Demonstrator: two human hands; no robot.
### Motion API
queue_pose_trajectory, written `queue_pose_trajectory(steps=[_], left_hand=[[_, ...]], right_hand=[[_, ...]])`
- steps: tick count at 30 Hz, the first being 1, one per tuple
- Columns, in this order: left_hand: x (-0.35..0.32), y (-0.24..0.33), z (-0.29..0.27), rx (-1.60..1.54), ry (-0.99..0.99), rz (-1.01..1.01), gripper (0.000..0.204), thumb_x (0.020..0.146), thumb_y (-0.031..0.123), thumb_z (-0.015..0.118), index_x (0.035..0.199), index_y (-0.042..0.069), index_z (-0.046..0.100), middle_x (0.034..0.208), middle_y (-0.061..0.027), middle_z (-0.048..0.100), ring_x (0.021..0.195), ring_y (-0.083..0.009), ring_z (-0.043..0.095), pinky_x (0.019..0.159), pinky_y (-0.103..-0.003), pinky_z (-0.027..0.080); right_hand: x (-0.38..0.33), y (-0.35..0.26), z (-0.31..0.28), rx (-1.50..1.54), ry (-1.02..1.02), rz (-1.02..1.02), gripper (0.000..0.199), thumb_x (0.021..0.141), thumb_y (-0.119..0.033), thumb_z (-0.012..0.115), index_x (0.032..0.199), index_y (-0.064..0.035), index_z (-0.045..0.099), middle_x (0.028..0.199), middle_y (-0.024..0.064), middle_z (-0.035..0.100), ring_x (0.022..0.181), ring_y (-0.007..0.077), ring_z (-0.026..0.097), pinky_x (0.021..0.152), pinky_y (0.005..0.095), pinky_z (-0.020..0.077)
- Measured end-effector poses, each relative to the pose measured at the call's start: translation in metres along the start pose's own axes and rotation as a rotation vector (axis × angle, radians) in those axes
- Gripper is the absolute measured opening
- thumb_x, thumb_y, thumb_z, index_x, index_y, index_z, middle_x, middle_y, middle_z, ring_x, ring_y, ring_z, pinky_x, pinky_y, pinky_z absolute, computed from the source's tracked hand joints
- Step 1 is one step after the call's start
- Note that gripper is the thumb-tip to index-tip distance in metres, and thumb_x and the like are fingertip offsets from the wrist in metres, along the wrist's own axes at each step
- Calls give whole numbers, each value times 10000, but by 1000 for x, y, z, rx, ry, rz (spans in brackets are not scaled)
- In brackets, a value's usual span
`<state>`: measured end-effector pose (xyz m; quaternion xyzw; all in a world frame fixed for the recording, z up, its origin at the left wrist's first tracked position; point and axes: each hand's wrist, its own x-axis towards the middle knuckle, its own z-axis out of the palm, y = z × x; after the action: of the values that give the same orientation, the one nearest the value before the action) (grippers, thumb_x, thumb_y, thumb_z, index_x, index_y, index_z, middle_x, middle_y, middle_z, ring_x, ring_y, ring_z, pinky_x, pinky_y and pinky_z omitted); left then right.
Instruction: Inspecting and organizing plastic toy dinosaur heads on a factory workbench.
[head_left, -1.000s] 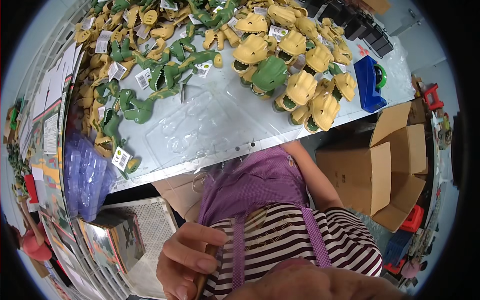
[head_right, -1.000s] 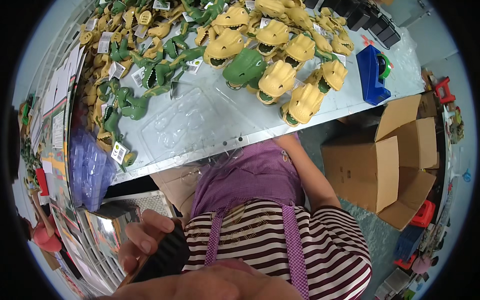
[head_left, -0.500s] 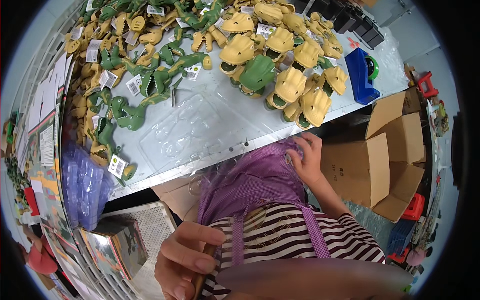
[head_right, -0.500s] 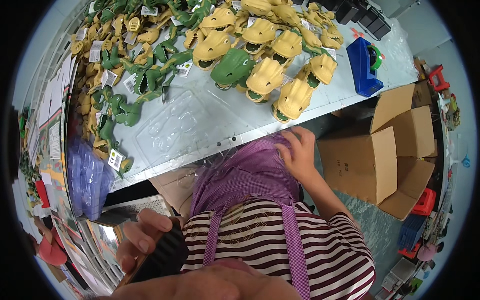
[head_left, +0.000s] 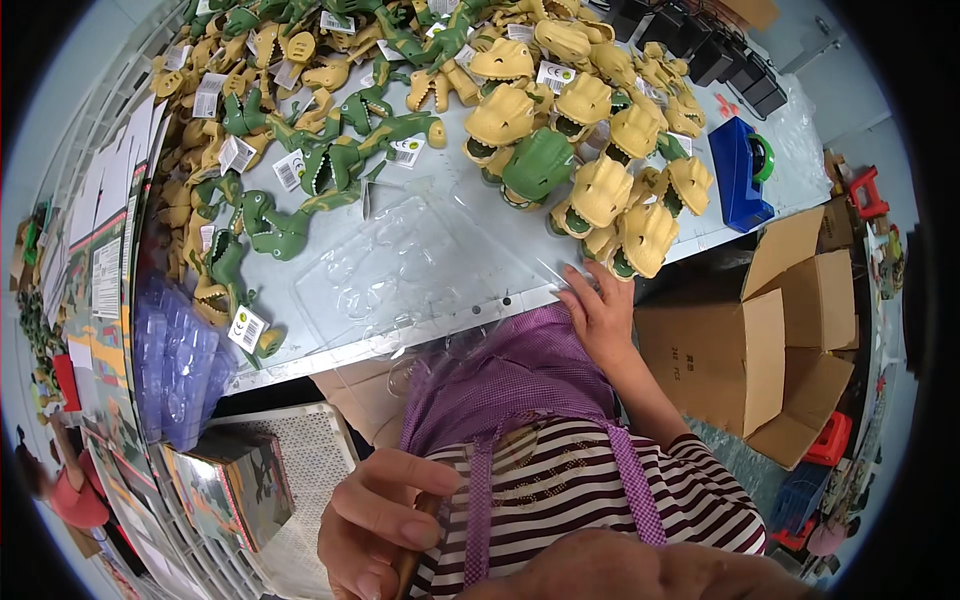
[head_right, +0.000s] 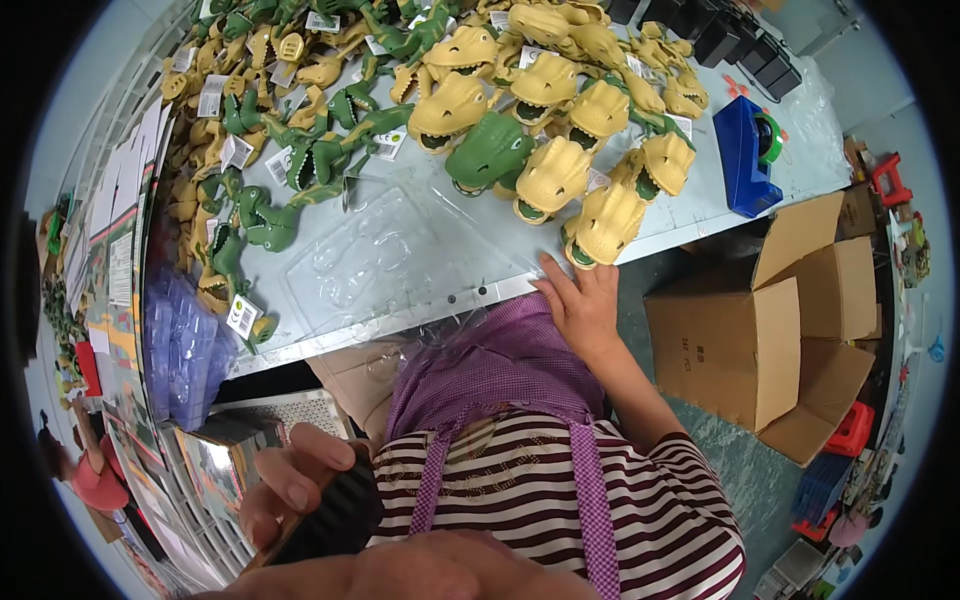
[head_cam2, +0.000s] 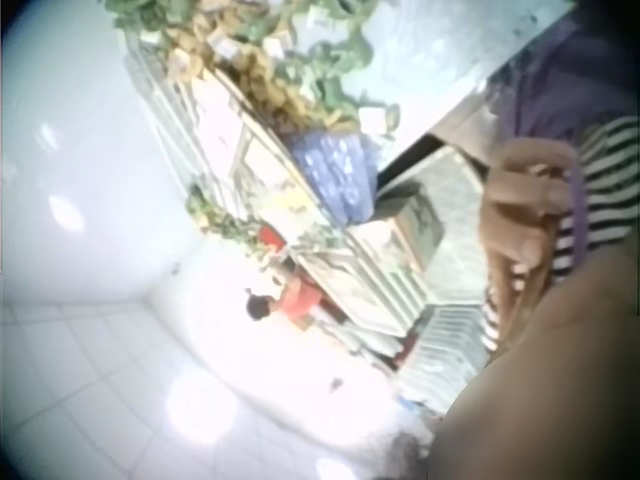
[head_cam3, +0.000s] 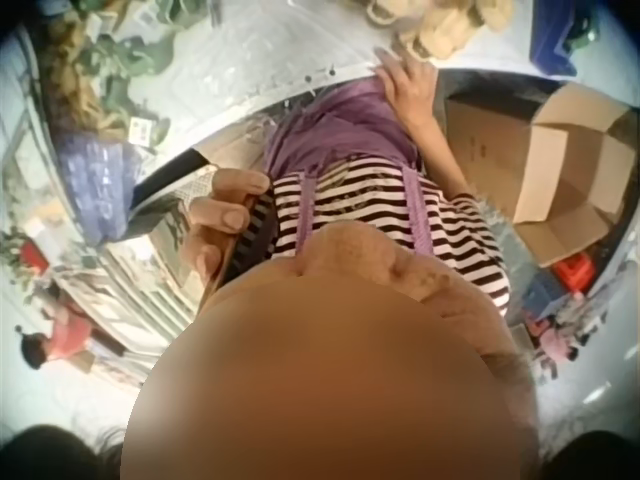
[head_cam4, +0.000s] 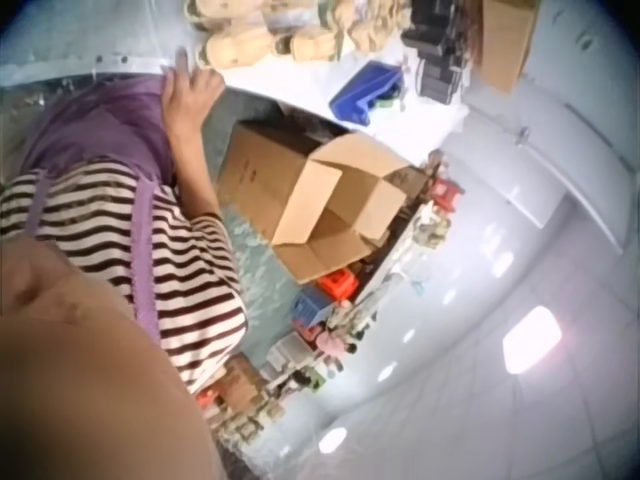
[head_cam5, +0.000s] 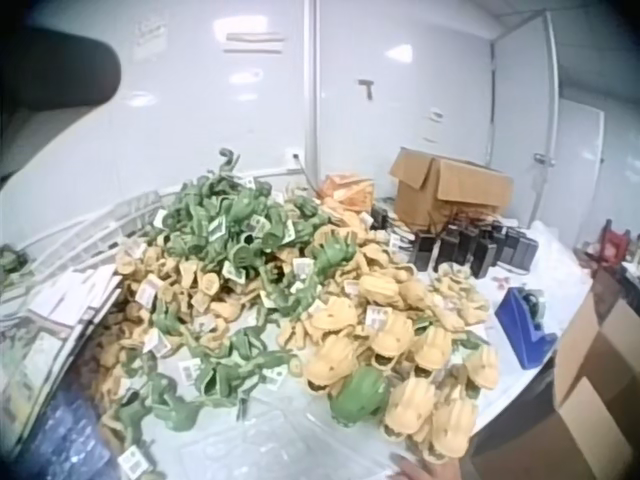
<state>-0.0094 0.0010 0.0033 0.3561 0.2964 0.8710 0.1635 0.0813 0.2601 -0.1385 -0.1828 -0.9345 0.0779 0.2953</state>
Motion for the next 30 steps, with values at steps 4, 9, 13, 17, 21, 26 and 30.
queue_pose_trajectory(steps=[4,9,13,17,21,26,30], left_hand=[[1,-1,-4,-24,-28,4,307,955,341,423,1211,244,562,1076,-95,477,938,-385,421,822,-545,431],[2,-4,0,-3,-8,0,324,952,368,418,1217,245,559,1073,-93,478,926,-379,419,824,-543,432],[2,-9,3,23,6,29,349,946,404,416,1226,247,553,1075,-90,477,912,-371,419,826,-544,433],[5,-7,2,37,-35,-7,363,944,419,410,1236,248,542,1071,-90,474,911,-370,421,824,-540,434],[6,-9,0,51,-62,-5,370,948,422,394,1247,252,530,1075,-89,474,916,-369,423,828,-534,434],[6,-10,1,38,-70,0,365,953,415,384,1247,254,529,1085,-88,478,936,-376,426,842,-540,433],[8,-8,1,38,-73,-37,363,955,410,379,1244,252,533,1084,-93,479,954,-381,433,853,-556,433]], right_hand=[[-8,11,2,12,20,61,302,736,-125,713,1034,-109,665,1099,90,562,994,313,492,869,406,411],[-15,40,-7,52,20,47,297,734,-102,705,1029,-121,675,1107,88,586,1025,334,501,900,413,408],[-13,70,-16,79,12,29,293,731,-68,685,1020,-113,674,1081,82,594,1037,324,501,944,419,404],[-6,96,-24,78,15,16,317,708,1,670,1011,-93,669,1060,91,604,1003,311,537,954,420,426],[3,120,-26,97,43,-27,316,693,69,667,986,-41,630,1047,126,612,956,316,562,823,370,457],[2,142,-28,91,46,-2,277,726,83,640,980,-28,626,1029,138,618,938,317,584,795,348,470],[-10,168,-26,148,5,117,286,747,83,617,1004,-39,641,1083,154,618,1005,304,595,841,343,485]])
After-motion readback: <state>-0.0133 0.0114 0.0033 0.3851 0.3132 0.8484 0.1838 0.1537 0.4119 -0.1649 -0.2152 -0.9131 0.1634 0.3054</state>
